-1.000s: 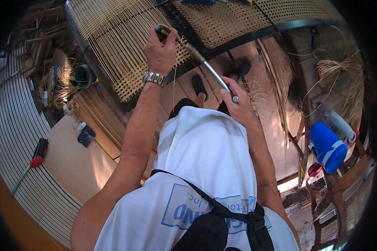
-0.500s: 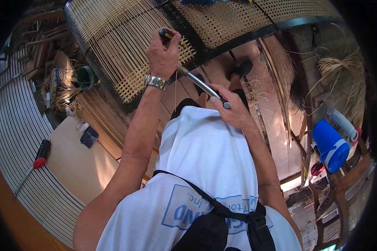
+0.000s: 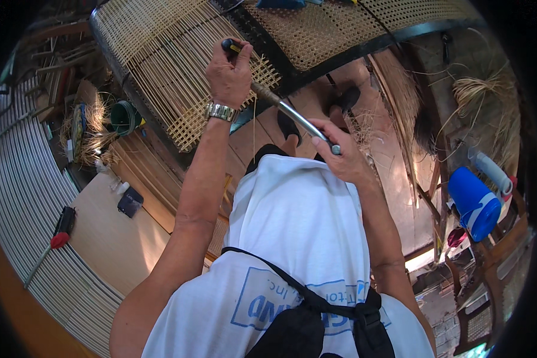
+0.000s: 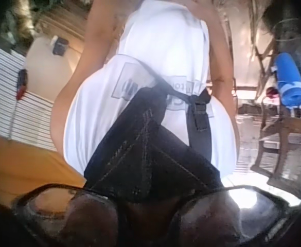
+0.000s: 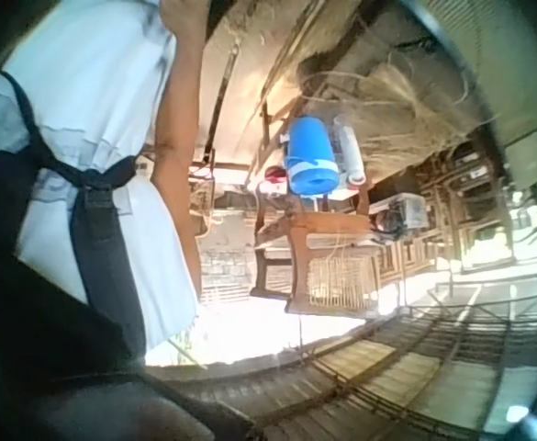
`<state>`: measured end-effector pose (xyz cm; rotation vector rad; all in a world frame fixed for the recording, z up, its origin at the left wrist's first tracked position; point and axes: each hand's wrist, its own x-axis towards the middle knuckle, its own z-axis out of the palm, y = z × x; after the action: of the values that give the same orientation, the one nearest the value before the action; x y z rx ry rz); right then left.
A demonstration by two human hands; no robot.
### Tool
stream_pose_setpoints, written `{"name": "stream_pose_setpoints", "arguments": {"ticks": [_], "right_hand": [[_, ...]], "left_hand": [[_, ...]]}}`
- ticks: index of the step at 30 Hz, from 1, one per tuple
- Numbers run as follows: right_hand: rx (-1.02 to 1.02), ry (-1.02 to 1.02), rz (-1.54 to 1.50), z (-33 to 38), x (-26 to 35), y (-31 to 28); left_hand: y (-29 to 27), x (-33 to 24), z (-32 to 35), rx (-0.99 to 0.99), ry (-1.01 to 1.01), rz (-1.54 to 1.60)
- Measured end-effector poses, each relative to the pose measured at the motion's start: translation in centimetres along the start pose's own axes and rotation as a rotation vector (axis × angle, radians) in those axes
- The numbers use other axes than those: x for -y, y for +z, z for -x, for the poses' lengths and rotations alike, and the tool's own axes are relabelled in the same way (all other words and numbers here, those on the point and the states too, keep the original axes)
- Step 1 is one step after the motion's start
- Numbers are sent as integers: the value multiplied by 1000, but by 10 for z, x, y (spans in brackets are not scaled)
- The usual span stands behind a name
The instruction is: Repairing or weaving a cane mat onto a wooden furniture frame using a metal punch and hammer.
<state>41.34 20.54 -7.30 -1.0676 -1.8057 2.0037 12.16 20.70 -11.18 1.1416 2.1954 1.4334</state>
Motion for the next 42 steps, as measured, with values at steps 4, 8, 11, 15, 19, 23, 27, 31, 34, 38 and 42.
{"name": "stream_pose_setpoints", "arguments": {"ticks": [4, 8, 11, 15, 19, 23, 27, 31, 34, 38, 42], "right_hand": [[67, 36, 54, -22, -1, 6], [-105, 59, -17, -30, -9, 17], [14, 25, 79, -8, 1, 8], [33, 64, 52, 16, -6, 3], [12, 92, 0, 23, -8, 3], [93, 110, 81, 8, -6, -3], [109, 76, 85, -5, 4, -1], [60, -8, 65, -10, -7, 2], [58, 73, 6, -8, -12, 2], [-97, 71, 43, 13, -16, 7], [9, 30, 46, 14, -3, 10]], "left_hand": [[4, -4, 4, 36, 9, -135], [1, -1, -1, 47, 9, -28], [-6, -8, -1, 43, 1, -5], [-14, -12, 4, 47, -2, 56], [-6, -16, 16, 93, -8, 18], [-2, -27, 16, 105, -10, -2], [-5, -28, 11, 110, -18, -9], [-1, -13, 14, 125, -22, -67], [0, -11, 17, 145, -39, 27], [-5, -31, 23, 119, 2, 94], [0, -17, 28, 163, -31, 31]]}}
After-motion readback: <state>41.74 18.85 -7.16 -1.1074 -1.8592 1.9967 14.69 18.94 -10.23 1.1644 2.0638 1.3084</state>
